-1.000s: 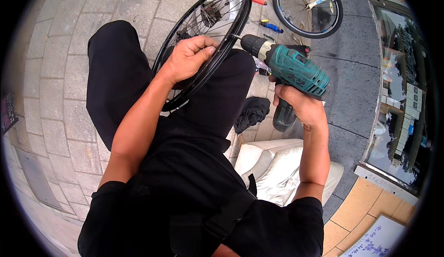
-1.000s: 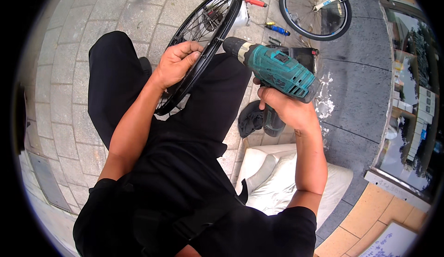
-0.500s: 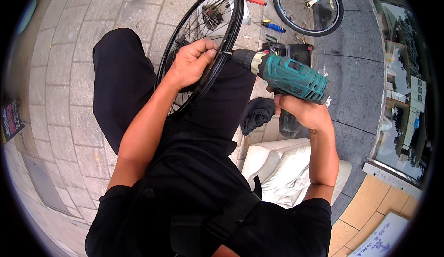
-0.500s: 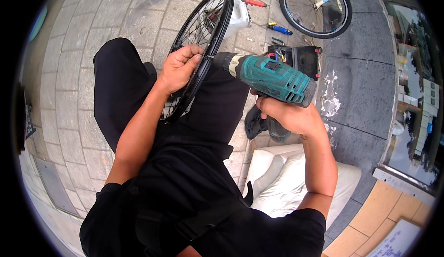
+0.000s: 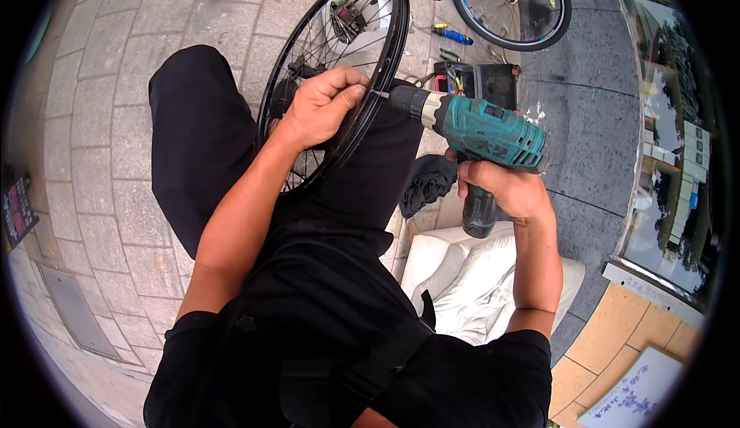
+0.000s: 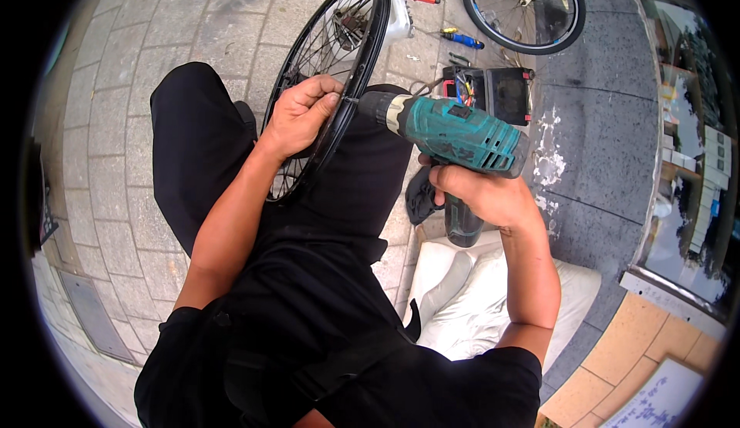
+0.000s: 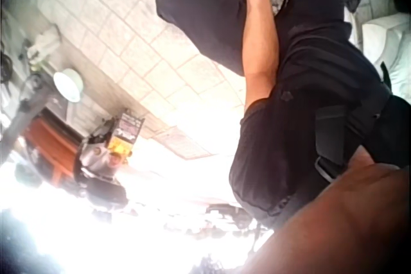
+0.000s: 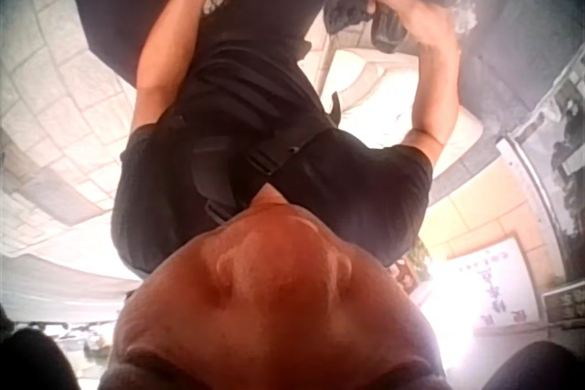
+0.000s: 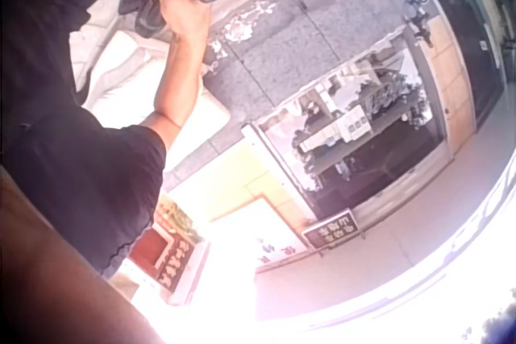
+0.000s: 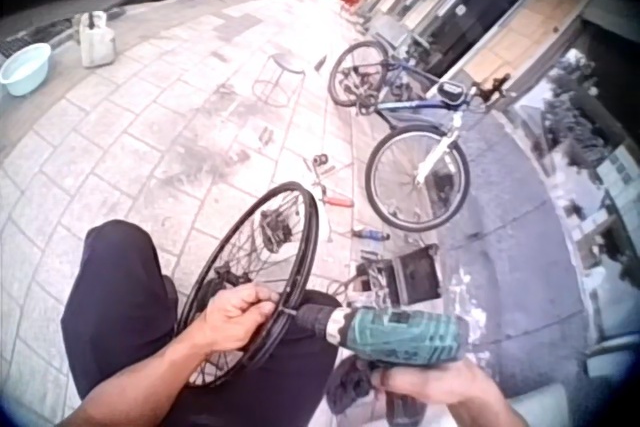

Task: The person uses a cordless drill to tighten or loosen spokes on a bicycle wheel held between their legs. They repeatedly reposition the wheel and apply the drill to different spoke nipples around the rim.

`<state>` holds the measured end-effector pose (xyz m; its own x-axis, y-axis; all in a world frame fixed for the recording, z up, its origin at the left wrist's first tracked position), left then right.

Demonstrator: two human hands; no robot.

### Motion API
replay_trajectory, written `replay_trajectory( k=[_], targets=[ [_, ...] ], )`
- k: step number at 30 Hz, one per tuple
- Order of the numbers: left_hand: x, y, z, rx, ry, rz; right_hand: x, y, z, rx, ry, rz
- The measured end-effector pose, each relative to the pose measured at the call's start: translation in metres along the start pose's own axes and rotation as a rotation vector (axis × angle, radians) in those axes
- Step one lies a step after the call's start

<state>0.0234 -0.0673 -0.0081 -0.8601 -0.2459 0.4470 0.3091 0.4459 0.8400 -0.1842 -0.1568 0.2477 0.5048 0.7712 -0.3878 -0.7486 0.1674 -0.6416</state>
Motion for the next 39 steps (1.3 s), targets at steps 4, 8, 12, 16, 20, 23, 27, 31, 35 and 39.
replay_trajectory(
  k=[4,8,12,16,20,23,27,31,35,39],
  targets=[
    [0.008,-0.005,-0.002,0.004,-0.001,-0.027,-0.003,-0.012,0.005,0.069,0.026,0.056],
    [0.024,-0.009,-0.006,0.054,-0.053,-0.097,-0.015,-0.025,0.01,0.169,0.062,0.139],
    [0.036,-0.019,-0.01,0.164,-0.102,-0.271,-0.018,-0.031,0.012,0.236,0.11,0.185],
    [0.04,-0.021,-0.009,0.205,-0.175,-0.3,-0.026,-0.013,0.017,0.282,0.147,0.122],
    [0.043,-0.022,-0.009,0.157,-0.196,-0.32,-0.031,-0.004,0.021,0.335,0.121,0.082],
    [0.043,-0.025,-0.009,0.129,-0.201,-0.323,-0.035,-0.001,0.02,0.358,0.115,0.067],
    [0.047,-0.023,-0.011,0.18,-0.15,-0.363,-0.04,-0.001,0.017,0.358,0.126,0.049],
    [0.052,-0.027,-0.009,0.269,-0.058,-0.42,-0.042,-0.004,0.016,0.377,0.134,0.027],
    [0.054,-0.03,-0.008,0.289,-0.034,-0.433,-0.043,-0.009,0.016,0.409,0.136,0.095],
    [0.053,-0.027,-0.008,0.262,-0.044,-0.443,-0.049,-0.005,0.018,0.425,0.095,0.033]
  ],
)
Point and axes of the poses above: each hand's wrist, its own z-axis away from the middle knuckle, its own x-axis out of the palm, y = z × x, the point moved 1 cm from there along -z, towards the middle knuckle, and after that the axes turned 10 degrees about x, right-handed, at the moved point
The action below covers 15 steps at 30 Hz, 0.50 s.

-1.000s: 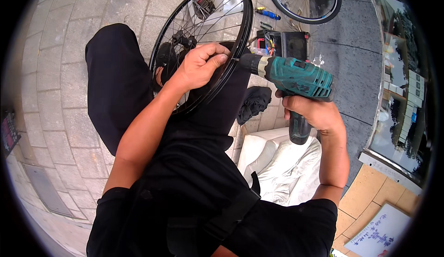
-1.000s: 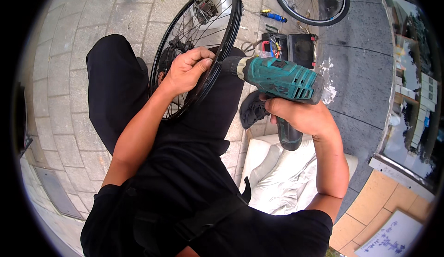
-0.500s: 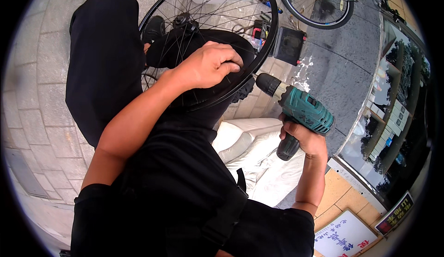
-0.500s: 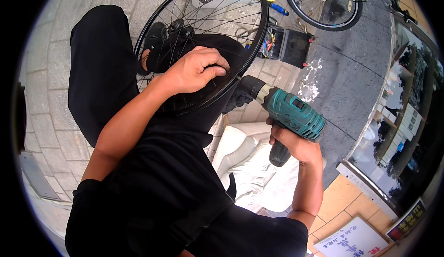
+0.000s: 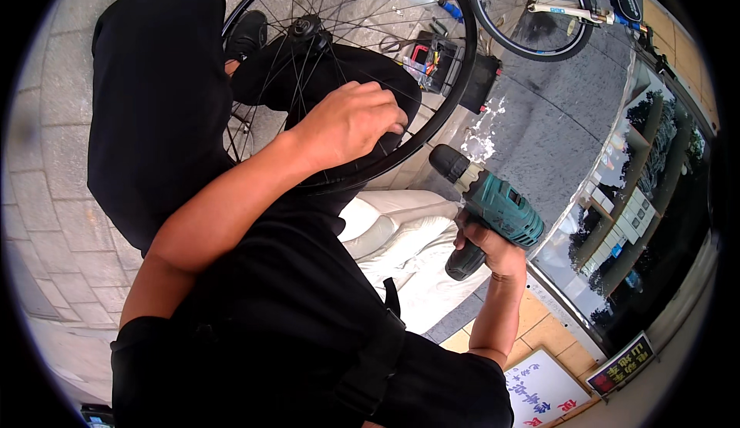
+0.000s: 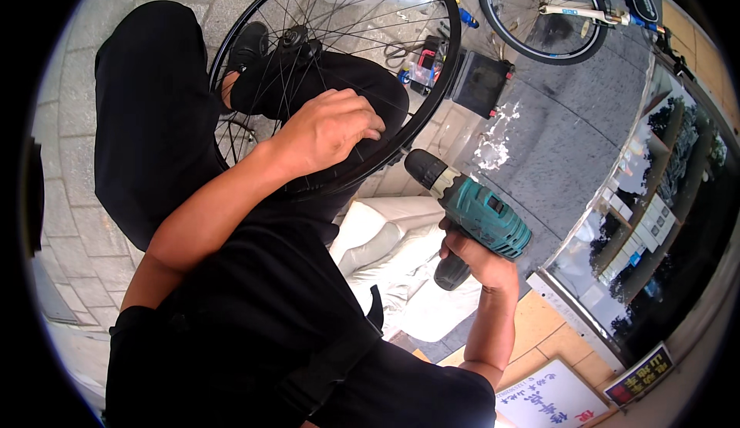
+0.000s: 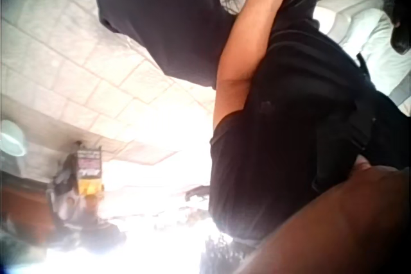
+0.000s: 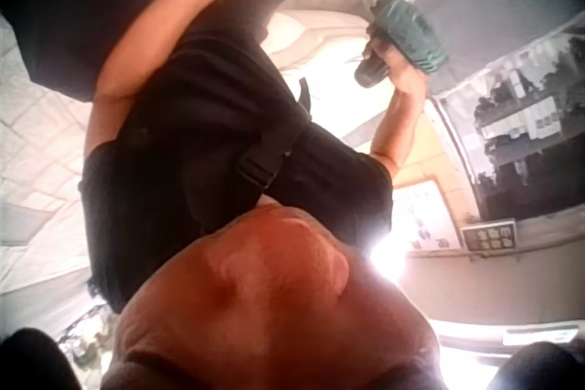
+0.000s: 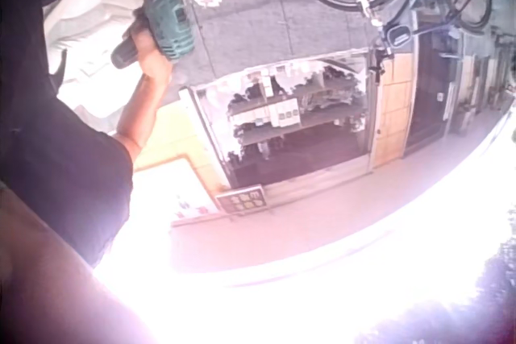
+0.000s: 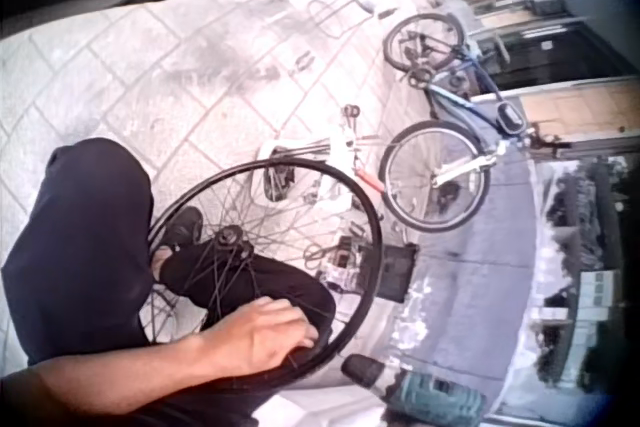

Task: The person uses a cordless drill to tighten or loosen spokes on a bicycle wheel held between their legs. They repeatedly reposition the wheel and apply the drill to different spoke nipples around the rim.

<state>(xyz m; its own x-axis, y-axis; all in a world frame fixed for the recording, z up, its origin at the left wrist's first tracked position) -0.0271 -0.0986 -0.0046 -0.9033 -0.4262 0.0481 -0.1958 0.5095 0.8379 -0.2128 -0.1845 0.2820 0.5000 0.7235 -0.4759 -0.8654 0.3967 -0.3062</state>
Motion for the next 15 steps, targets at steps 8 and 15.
replay_trajectory(
  k=[8,15],
  targets=[
    [0.0008,-0.001,0.0004,-0.009,-0.007,0.017,0.0013,0.0012,0.0005,0.018,0.0,-0.016],
    [0.003,-0.0014,0.0018,-0.001,0.006,0.017,0.0061,-0.0039,-0.0004,0.017,0.03,0.043]
  ],
)
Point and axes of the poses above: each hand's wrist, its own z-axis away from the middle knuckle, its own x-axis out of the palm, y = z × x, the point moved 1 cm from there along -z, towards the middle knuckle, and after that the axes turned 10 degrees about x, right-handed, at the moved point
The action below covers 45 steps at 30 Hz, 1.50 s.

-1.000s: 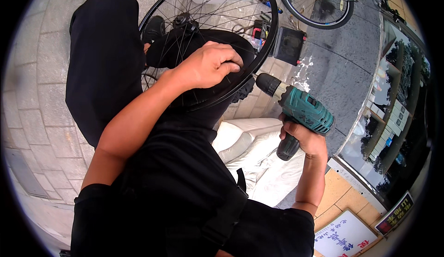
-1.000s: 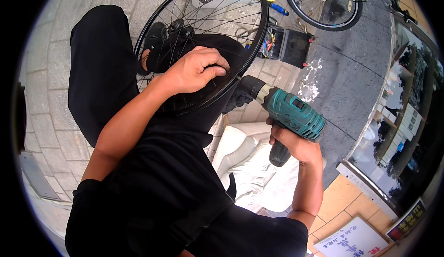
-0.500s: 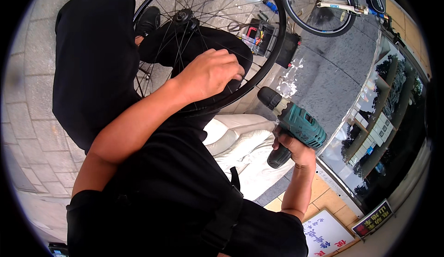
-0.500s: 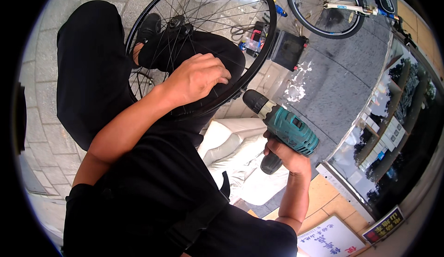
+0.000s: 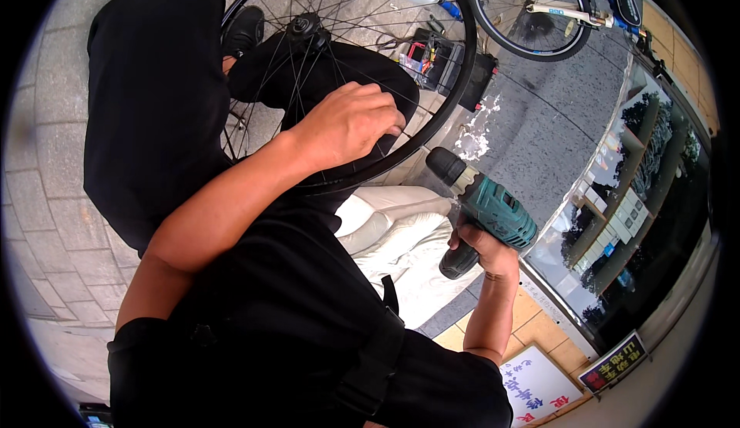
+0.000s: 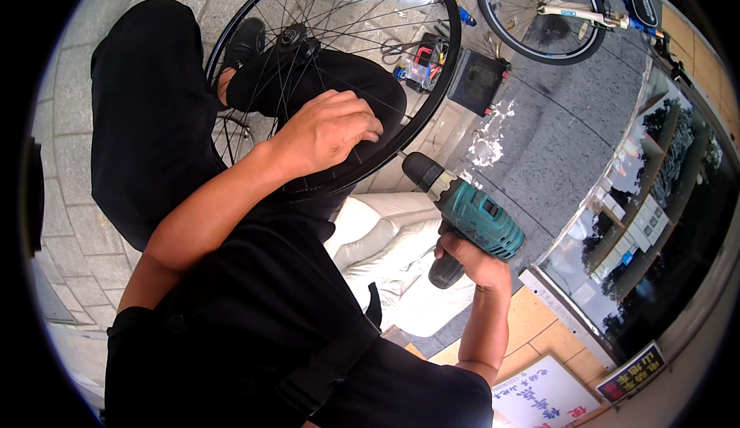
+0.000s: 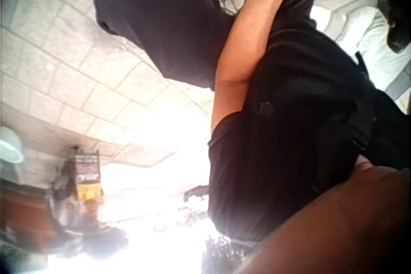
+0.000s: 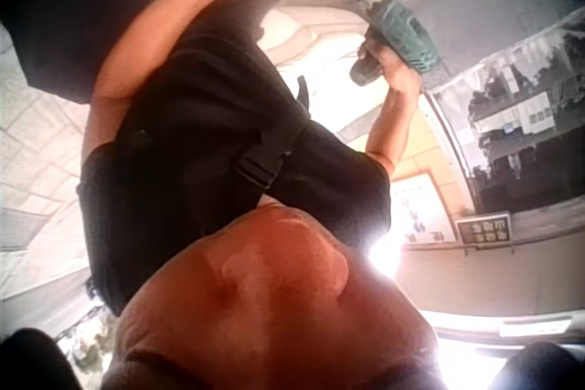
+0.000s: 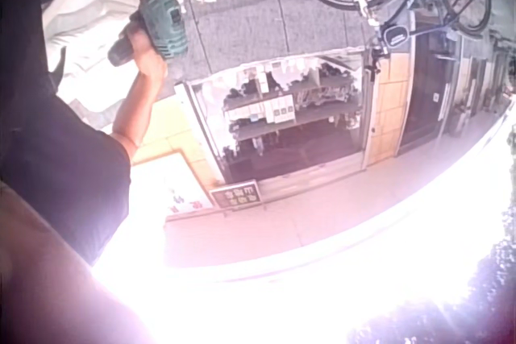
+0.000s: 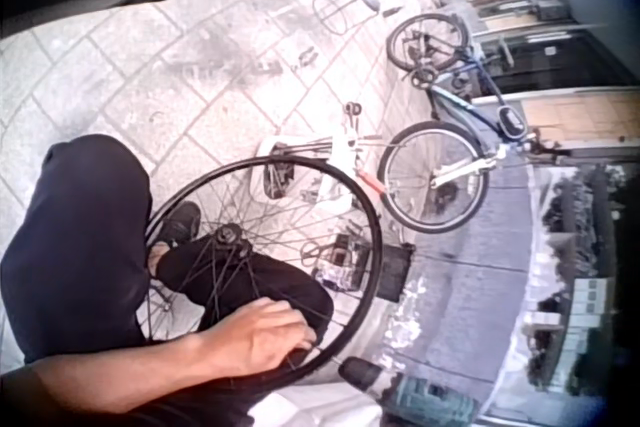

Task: The person uses a cordless drill to tighten or loosen spokes on a bicycle wheel held between their legs. They repeatedly reposition the wheel and apply the drill to different spoke nipples around the rim.

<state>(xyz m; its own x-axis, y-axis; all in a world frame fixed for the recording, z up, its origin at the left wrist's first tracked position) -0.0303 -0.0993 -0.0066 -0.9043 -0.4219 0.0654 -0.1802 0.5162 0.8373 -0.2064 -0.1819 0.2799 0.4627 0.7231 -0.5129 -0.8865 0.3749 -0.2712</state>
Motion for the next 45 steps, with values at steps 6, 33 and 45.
replay_trajectory(
  k=[6,33,45],
  targets=[
    [0.001,0.0,0.0,0.008,-0.002,-0.005,-0.004,0.004,-0.001,-0.003,-0.023,-0.009],
    [0.0,0.0,-0.003,0.042,-0.013,-0.026,0.0,0.014,-0.003,-0.06,0.005,0.013],
    [-0.034,0.011,0.007,0.04,-0.155,0.062,0.009,0.012,-0.01,-0.208,0.022,0.014]
  ],
)
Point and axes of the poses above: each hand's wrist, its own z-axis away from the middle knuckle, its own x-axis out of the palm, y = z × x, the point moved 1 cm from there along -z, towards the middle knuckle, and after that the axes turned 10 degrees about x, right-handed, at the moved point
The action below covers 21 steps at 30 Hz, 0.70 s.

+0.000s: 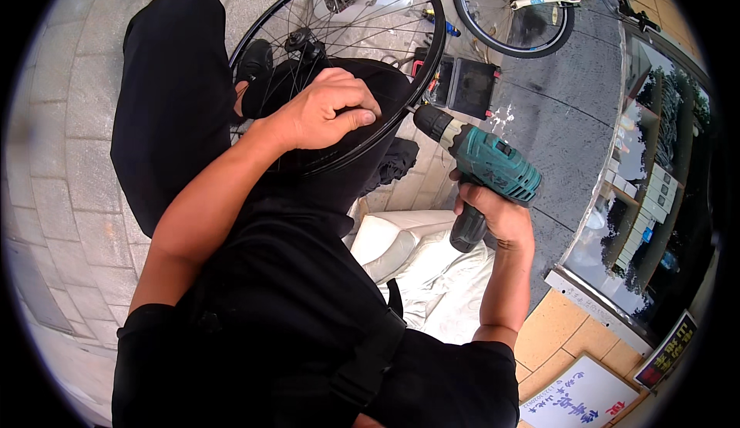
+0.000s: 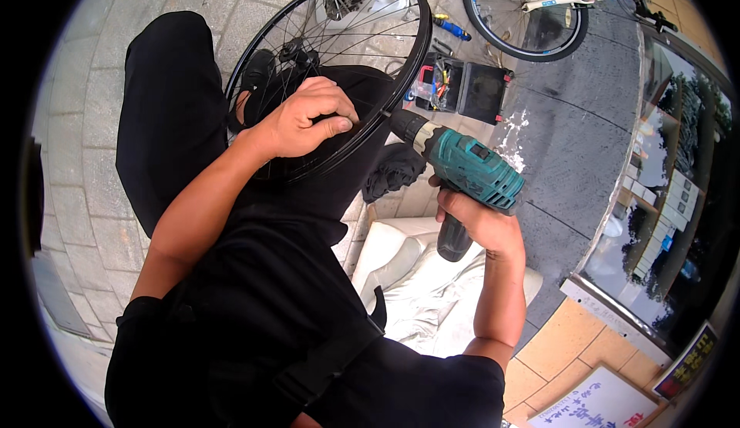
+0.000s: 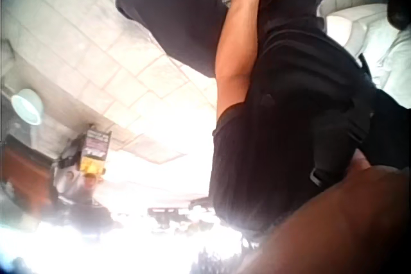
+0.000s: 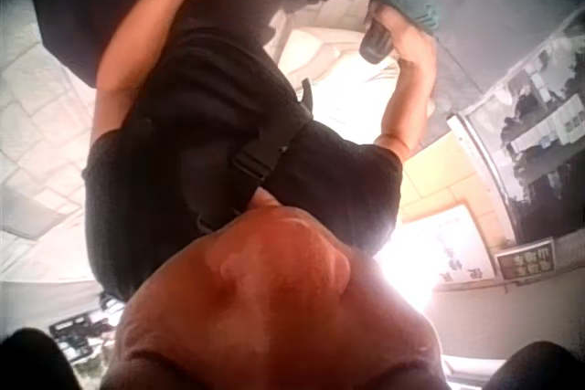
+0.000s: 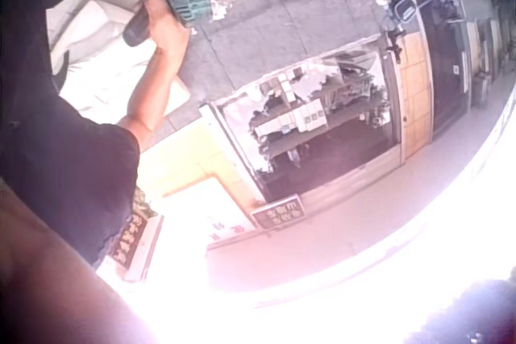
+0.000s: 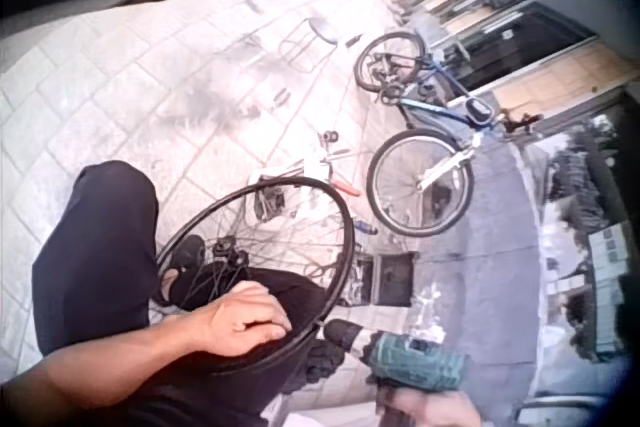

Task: The person uses a cordless drill to tighten or loosen spokes on a bicycle wheel held between their legs. They repeatedly reposition the wheel and apply the drill to different spoke nipples around the rim.

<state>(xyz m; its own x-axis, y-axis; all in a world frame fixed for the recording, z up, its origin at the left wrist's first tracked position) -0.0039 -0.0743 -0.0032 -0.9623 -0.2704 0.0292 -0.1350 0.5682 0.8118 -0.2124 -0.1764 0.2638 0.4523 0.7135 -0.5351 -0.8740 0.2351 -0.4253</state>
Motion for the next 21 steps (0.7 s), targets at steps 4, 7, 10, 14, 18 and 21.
replay_trajectory(
  k=[4,7,10,14,18,21],
  targets=[
    [-0.009,-0.01,0.0,-0.008,-0.073,0.069,0.002,-0.006,-0.004,-0.093,-0.008,0.022],
    [-0.011,-0.022,-0.01,-0.01,-0.019,0.129,0.006,-0.017,-0.007,-0.191,0.046,0.047],
    [-0.02,-0.014,-0.022,-0.074,0.12,0.213,0.008,-0.038,-0.012,-0.231,0.03,0.019],
    [-0.034,-0.001,-0.021,-0.155,0.15,0.217,0.004,-0.047,-0.004,-0.33,-0.013,0.064],
    [-0.034,-0.011,-0.01,-0.161,0.185,0.184,0.012,-0.038,0.011,-0.335,-0.032,0.088],
    [-0.038,-0.018,-0.006,-0.125,0.181,0.177,0.02,-0.031,0.011,-0.333,-0.047,0.114]
  ],
)
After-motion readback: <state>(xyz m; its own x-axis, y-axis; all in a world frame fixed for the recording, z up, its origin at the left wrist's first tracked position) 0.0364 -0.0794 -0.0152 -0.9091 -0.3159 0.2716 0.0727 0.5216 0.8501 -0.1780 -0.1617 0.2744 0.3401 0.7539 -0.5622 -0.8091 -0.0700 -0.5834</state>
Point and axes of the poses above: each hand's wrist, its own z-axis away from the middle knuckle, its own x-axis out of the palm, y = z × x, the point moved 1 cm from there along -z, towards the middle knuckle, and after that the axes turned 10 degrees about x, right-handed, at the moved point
